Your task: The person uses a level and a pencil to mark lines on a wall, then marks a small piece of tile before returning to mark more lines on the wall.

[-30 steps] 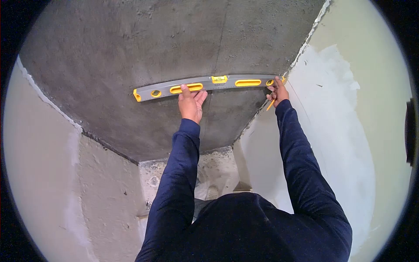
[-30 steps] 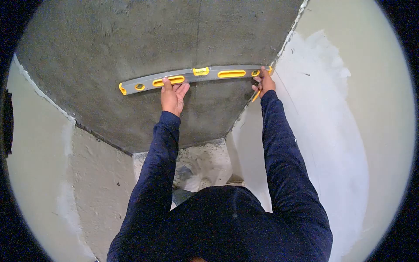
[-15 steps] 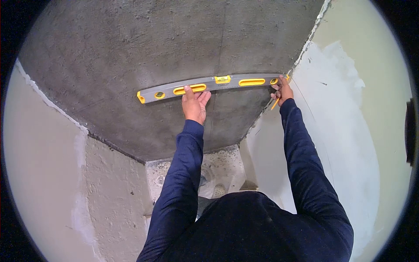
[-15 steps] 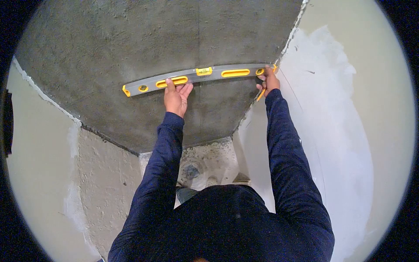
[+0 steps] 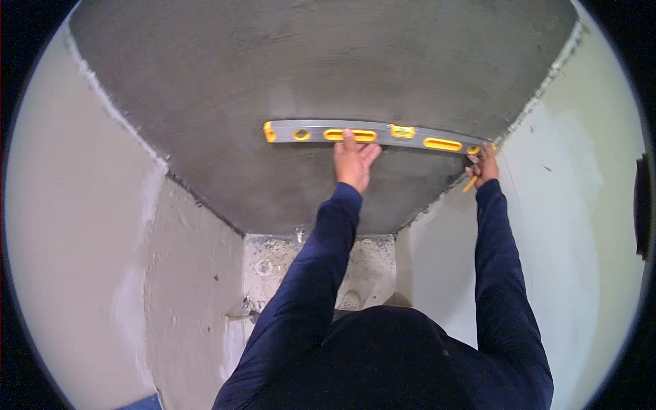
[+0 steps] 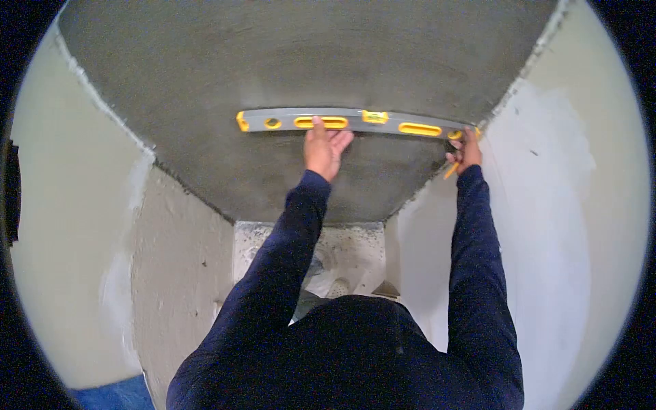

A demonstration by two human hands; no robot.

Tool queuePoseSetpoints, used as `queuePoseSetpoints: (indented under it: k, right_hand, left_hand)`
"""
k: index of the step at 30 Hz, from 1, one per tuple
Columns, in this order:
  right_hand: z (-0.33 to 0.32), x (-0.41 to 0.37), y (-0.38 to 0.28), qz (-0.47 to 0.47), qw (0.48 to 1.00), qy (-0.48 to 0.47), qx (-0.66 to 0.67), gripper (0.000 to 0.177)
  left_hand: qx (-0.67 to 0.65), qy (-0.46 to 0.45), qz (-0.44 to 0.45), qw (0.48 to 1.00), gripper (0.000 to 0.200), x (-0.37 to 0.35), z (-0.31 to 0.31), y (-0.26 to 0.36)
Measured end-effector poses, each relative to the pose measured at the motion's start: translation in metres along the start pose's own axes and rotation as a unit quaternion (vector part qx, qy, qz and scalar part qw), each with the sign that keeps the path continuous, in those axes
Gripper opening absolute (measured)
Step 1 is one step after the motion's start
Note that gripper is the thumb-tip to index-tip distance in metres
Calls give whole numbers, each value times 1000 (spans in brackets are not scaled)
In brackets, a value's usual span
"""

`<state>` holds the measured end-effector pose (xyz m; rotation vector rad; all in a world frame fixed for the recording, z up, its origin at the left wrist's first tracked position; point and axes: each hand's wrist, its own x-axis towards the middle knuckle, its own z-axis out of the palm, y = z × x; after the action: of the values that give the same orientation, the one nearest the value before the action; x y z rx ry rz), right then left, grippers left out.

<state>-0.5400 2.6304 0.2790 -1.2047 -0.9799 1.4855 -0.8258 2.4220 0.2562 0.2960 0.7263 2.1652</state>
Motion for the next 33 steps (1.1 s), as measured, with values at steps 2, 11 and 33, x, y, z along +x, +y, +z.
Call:
queuePoseSetpoints:
  k: [2, 11, 33]
  right_hand:
    - [4, -5, -2, 0, 1000, 0, 5, 52]
    - [3, -6, -3, 3, 1000, -1, 9, 46]
    - [-8, 4, 4, 4, 1000, -14, 1, 51]
  left_hand:
    - [-1, 0, -6, 1000, 53, 2, -1, -1]
    - [-3, 18, -8, 1000, 56, 0, 4, 1]
    - [-6, 19, 2, 1000, 50, 1, 2, -2]
